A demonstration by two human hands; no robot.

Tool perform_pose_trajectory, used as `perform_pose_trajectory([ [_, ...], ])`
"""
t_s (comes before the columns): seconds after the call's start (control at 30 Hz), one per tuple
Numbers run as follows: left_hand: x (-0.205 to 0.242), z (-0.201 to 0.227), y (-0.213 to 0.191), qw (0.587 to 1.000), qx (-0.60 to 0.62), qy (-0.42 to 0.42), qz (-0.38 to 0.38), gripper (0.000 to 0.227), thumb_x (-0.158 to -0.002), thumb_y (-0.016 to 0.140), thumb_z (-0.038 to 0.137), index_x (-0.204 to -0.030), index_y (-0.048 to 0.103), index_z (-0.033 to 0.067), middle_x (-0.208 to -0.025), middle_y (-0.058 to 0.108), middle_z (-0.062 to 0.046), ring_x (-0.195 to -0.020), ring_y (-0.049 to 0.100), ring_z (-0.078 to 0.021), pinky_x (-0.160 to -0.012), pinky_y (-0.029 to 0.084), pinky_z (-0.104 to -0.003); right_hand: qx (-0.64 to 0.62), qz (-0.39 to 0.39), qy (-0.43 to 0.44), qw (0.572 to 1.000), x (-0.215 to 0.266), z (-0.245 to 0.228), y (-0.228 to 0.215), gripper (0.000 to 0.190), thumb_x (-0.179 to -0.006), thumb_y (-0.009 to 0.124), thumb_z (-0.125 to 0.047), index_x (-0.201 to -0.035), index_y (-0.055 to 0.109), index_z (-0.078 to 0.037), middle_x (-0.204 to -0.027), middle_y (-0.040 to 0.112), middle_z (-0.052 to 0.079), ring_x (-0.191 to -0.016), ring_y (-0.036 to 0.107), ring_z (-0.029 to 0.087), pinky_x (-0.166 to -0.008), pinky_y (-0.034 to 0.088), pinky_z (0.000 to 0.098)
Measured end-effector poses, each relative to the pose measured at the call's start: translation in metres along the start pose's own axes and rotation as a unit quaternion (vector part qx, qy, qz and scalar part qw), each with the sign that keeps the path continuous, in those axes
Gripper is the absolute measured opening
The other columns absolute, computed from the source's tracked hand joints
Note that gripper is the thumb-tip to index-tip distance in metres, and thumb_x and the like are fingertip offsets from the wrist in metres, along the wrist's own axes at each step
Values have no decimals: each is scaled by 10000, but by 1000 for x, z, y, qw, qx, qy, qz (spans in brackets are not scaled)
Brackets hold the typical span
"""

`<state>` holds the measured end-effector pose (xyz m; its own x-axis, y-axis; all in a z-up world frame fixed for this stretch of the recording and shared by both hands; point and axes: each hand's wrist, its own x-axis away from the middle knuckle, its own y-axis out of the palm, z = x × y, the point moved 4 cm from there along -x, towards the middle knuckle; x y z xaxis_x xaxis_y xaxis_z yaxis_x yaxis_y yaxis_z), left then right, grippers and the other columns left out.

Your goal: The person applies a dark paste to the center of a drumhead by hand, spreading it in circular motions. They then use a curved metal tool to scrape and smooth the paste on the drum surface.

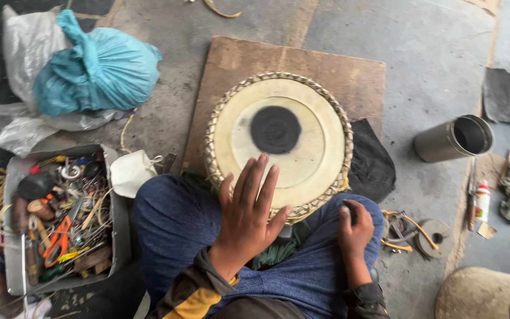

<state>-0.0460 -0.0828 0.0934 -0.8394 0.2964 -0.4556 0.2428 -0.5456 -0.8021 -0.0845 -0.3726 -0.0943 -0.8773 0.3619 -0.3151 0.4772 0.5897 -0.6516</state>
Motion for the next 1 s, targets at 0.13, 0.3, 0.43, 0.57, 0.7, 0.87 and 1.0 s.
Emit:
perform_pose_trajectory([
  [0.13,8,-11,5,998,-35,-28,-42,807,-989,596,533,-1599,327,80,-1681,252,-182,-1535,285,-378,-1141,203,-688,-84,4,14,996,-2,4,1,288,-1016,606,-253,-1130,701,-6,-1058,737,140,-1015,701,257,-925,527,357],
  [0.3,-12,-35,22,990,-95,-78,-70,848,-945,555,612,-1582,259,136,-1648,201,-206,-1495,225,-437,-1098,149,-766,-165,22,55,985,1,-9,-12,329,-1048,559,-258,-1209,663,9,-1089,732,151,-1014,696,222,-924,533,331],
  [0.43,-44,-87,24,983,-117,-139,-16,844,-974,577,560,-1599,214,124,-1662,197,-229,-1503,247,-454,-1114,190,-754,-222,48,-24,974,-15,-70,-49,466,-1082,503,-355,-1401,539,-17,-1227,677,163,-1086,684,218,-897,497,302],
  [0.57,-62,-120,28,979,-68,-186,49,810,-1012,632,468,-1616,259,78,-1661,288,-208,-1470,370,-428,-1099,335,-680,-95,-99,-221,965,-54,-158,-57,757,-1028,466,-538,-1551,360,-1,-1352,675,167,-1369,548,307,-1214,293,444],
  [0.7,-65,-124,38,978,-44,-202,6,766,-967,670,417,-1556,337,59,-1599,378,-198,-1374,470,-411,-950,465,-591,38,-218,-312,924,-112,-209,-14,883,-986,435,-655,-1579,322,-11,-1471,624,165,-1481,321,373,-1159,177,516],
  [0.87,-63,-122,35,979,-50,-196,10,735,-973,687,419,-1529,369,57,-1571,414,-196,-1319,509,-399,-923,492,-565,176,-283,-362,871,-139,-217,11,902,-910,473,-670,-1577,366,-73,-1353,655,142,-1433,367,366,-1101,166,567],
  [1.0,-65,-118,31,979,-53,-195,31,737,-963,689,412,-1530,378,60,-1562,423,-181,-1319,516,-394,-937,492,-563,173,-296,-384,857,-135,-221,8,881,-923,448,-675,-1567,386,-77,-1364,663,141,-1353,416,366,-1085,190,549],
])
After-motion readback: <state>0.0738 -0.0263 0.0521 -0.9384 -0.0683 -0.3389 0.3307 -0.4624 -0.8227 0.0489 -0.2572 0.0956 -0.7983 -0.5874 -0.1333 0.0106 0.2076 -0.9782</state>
